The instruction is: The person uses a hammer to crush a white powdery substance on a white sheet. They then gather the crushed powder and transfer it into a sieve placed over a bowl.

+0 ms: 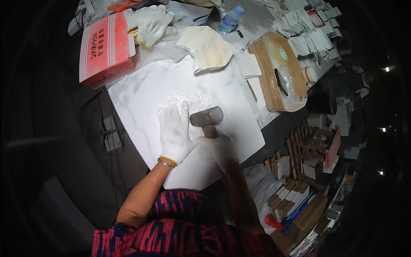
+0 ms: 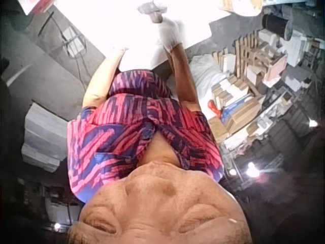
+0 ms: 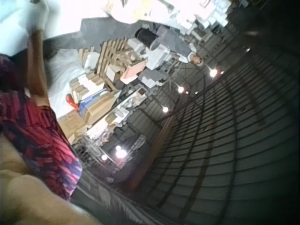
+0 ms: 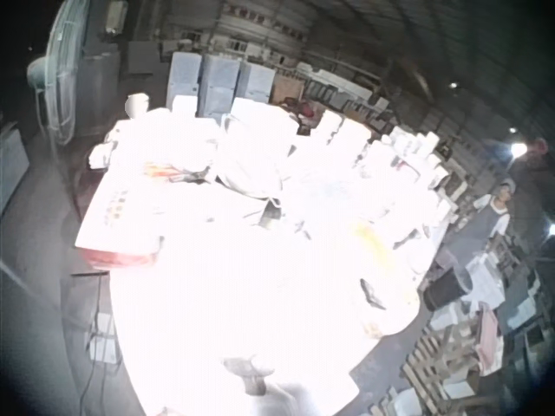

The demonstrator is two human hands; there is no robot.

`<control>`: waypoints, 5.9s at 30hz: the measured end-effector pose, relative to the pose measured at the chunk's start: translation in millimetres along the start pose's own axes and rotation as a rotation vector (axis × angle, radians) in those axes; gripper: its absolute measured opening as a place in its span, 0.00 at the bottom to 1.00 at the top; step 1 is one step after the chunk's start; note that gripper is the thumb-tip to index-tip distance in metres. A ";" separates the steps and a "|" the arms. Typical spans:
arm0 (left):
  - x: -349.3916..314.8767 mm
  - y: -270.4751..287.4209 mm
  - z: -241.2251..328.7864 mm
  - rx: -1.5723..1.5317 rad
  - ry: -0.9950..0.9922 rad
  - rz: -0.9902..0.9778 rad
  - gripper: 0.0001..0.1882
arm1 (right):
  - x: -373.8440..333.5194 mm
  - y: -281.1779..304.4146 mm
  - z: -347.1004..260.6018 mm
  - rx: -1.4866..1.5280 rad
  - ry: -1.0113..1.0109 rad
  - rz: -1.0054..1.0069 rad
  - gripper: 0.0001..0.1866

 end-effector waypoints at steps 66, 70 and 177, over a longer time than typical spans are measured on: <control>2.4 -1.4 3.7 -0.111 0.003 -0.065 0.57 | 14.3 -11.4 28.0 -0.037 -0.127 0.143 0.26; -2.0 -11.9 -2.3 -0.068 0.049 -0.090 0.56 | -0.7 -0.8 -20.0 0.024 -0.218 -0.005 0.27; 9.8 1.5 -9.0 -0.115 -0.078 -0.004 0.56 | -53.1 20.9 -70.7 0.134 -0.051 0.296 0.20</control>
Point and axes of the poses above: each hand's wrist, its own x-axis towards the middle knuckle, its own y-axis out of the back of the hand, z = x × y, the point moved 4 cm from there along x, towards the middle knuckle, and after that the axes turned 7 degrees about -y, right-handed, at the moved point
